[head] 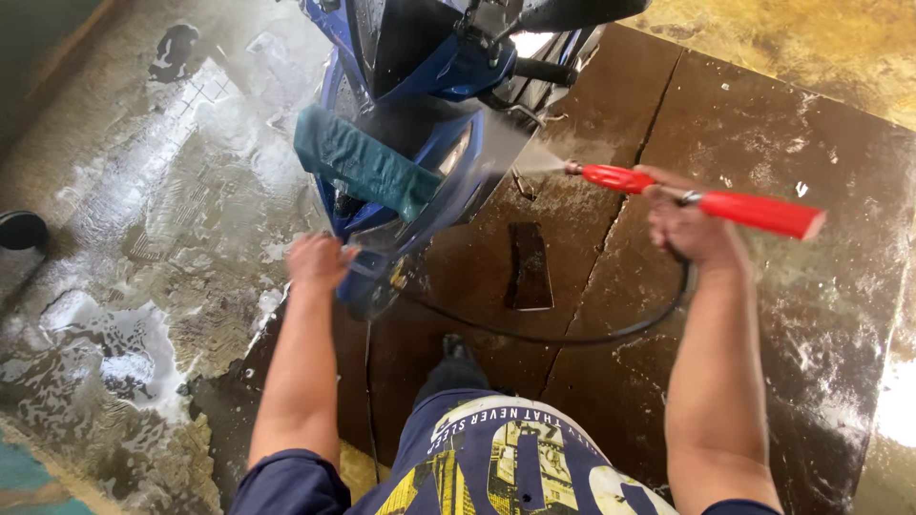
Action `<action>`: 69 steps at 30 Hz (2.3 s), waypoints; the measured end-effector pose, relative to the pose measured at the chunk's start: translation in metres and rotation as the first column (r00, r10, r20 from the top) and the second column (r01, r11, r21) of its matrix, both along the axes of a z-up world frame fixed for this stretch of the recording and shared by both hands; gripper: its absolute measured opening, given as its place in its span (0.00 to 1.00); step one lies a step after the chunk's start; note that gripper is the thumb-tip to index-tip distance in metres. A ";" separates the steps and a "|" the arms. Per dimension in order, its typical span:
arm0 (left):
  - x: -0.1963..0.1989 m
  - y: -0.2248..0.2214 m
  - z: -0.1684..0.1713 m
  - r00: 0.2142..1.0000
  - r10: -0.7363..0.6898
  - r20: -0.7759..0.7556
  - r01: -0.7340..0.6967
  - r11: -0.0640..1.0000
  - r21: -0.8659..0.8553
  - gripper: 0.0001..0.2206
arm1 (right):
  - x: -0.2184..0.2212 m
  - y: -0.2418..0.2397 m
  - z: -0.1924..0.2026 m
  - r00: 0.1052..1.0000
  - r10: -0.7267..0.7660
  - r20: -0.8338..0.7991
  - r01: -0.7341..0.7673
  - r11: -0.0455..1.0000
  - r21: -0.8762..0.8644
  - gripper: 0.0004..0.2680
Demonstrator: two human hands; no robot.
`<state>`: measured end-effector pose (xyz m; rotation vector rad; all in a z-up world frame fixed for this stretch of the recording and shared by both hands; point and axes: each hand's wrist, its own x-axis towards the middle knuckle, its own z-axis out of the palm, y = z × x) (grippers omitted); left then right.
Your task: The person uses a high-pressure water spray gun to rinse a blue motorcycle. They systematically clean the front fairing, handlebars, seat, and rear sections, moving around the vehicle to cover all sides.
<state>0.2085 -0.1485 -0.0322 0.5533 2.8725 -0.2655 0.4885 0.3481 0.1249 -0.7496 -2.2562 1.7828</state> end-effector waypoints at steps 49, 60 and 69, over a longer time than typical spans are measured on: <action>0.189 0.474 0.116 0.472 -0.498 0.727 -0.818 0.059 0.572 0.50 | -0.071 0.285 0.023 0.913 0.406 -0.041 -0.407 0.913 -0.035 0.15; 0.033 0.531 0.063 0.600 -0.105 0.793 -0.743 -0.441 0.504 0.45 | -0.184 0.331 0.004 0.831 0.523 -0.190 -0.530 0.848 0.020 0.16; -0.020 0.547 0.022 0.703 0.085 0.706 -0.531 -0.599 0.600 0.38 | -0.250 0.368 0.013 0.778 0.560 -0.284 -0.621 0.751 -0.223 0.18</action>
